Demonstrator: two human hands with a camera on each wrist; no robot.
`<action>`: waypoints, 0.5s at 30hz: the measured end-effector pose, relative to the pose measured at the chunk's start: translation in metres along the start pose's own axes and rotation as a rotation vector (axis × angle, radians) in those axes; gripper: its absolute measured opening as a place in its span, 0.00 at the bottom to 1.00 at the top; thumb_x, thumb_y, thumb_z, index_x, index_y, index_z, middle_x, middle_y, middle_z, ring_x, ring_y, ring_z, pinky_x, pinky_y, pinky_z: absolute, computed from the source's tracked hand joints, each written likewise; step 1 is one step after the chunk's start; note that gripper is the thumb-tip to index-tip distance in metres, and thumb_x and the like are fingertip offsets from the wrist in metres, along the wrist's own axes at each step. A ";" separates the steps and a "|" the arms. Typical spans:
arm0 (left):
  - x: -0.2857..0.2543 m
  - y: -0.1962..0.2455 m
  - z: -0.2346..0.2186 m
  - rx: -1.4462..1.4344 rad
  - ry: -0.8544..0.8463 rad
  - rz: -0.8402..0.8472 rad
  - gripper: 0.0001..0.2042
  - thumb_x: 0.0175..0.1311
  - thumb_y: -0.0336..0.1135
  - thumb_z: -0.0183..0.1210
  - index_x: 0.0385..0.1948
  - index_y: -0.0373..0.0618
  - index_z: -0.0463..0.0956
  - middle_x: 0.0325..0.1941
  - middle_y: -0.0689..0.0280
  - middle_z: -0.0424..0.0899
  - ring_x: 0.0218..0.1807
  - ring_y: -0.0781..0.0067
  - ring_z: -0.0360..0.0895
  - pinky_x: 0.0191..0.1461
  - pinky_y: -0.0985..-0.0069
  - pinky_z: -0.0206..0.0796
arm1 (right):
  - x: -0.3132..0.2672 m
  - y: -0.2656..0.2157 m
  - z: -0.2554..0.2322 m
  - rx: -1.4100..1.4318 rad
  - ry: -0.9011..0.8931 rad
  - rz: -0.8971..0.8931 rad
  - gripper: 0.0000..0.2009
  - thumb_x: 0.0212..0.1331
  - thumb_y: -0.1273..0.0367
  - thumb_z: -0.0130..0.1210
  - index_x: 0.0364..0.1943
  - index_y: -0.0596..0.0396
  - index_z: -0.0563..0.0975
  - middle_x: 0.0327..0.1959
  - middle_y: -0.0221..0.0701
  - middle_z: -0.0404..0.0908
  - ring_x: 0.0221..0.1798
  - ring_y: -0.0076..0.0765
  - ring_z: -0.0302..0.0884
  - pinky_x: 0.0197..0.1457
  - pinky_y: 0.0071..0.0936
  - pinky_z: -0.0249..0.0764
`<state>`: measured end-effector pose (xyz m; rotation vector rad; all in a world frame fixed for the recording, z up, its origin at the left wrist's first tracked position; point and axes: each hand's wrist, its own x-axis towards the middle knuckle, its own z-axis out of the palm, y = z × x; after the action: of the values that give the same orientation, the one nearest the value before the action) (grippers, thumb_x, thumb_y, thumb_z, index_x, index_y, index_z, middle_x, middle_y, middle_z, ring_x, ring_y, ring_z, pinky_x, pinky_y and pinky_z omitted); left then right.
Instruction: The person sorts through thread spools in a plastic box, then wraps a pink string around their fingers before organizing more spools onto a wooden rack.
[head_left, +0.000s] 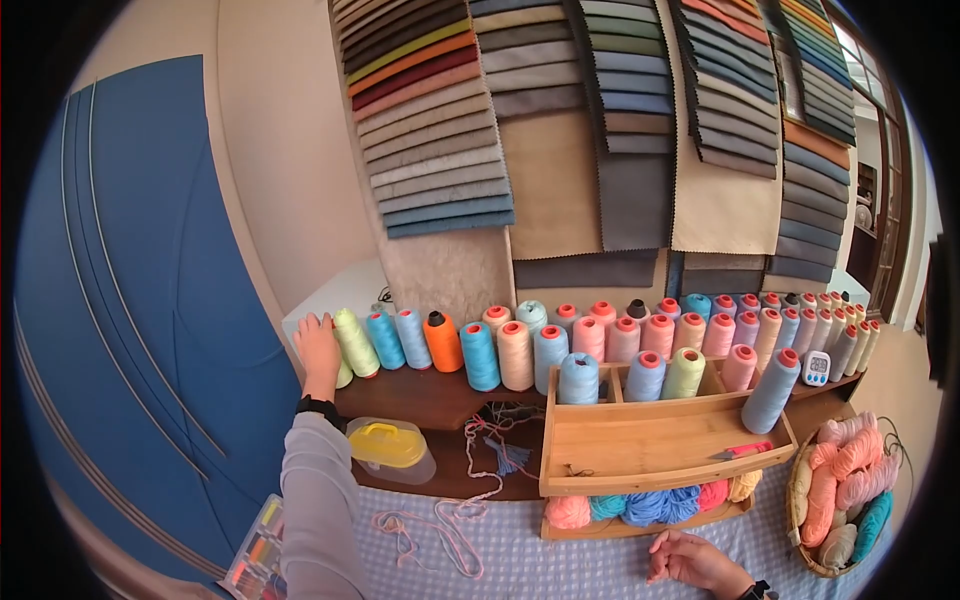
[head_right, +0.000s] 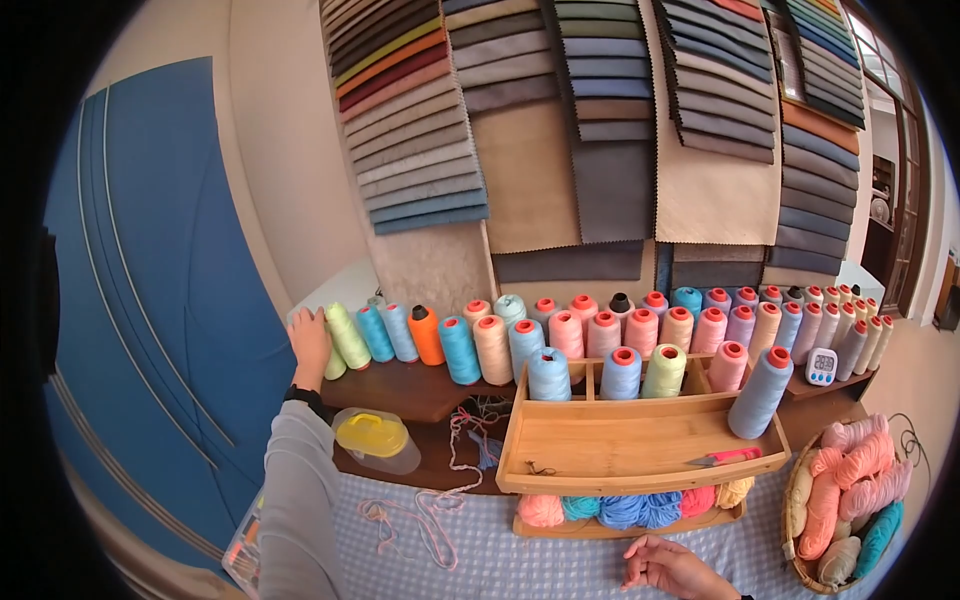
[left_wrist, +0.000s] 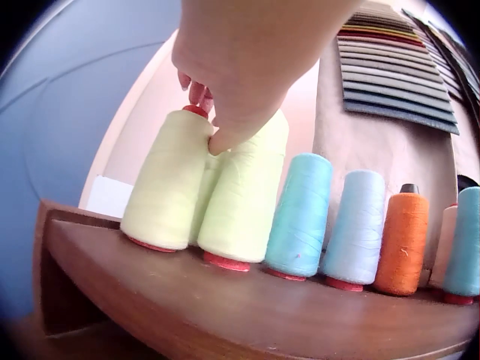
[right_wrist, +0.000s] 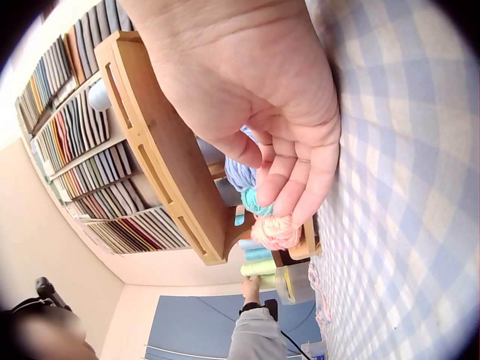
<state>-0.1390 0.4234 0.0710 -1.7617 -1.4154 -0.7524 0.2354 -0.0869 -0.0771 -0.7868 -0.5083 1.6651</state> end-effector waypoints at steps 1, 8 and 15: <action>0.000 0.001 -0.003 -0.015 -0.021 0.002 0.18 0.48 0.30 0.54 0.45 0.49 0.72 0.40 0.64 0.69 0.46 0.64 0.65 0.46 0.66 0.57 | 0.000 0.000 0.000 0.004 -0.003 -0.003 0.09 0.61 0.71 0.39 0.39 0.61 0.69 0.25 0.39 0.74 0.34 0.42 0.74 0.48 0.42 0.71; 0.003 0.000 0.013 0.085 -0.209 0.004 0.14 0.54 0.30 0.50 0.44 0.50 0.70 0.39 0.65 0.73 0.42 0.66 0.73 0.45 0.60 0.58 | -0.001 -0.001 0.003 -0.001 0.016 -0.002 0.09 0.61 0.71 0.39 0.39 0.61 0.70 0.25 0.39 0.74 0.34 0.42 0.74 0.48 0.41 0.70; 0.001 0.003 0.006 0.063 -0.174 -0.055 0.10 0.55 0.31 0.50 0.39 0.53 0.69 0.33 0.67 0.75 0.34 0.64 0.78 0.47 0.58 0.58 | 0.001 0.000 0.000 0.013 -0.005 -0.006 0.09 0.61 0.71 0.39 0.39 0.61 0.69 0.24 0.38 0.74 0.33 0.41 0.73 0.47 0.41 0.71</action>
<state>-0.1360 0.4286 0.0684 -1.7812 -1.5902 -0.5879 0.2349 -0.0865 -0.0774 -0.7716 -0.5022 1.6638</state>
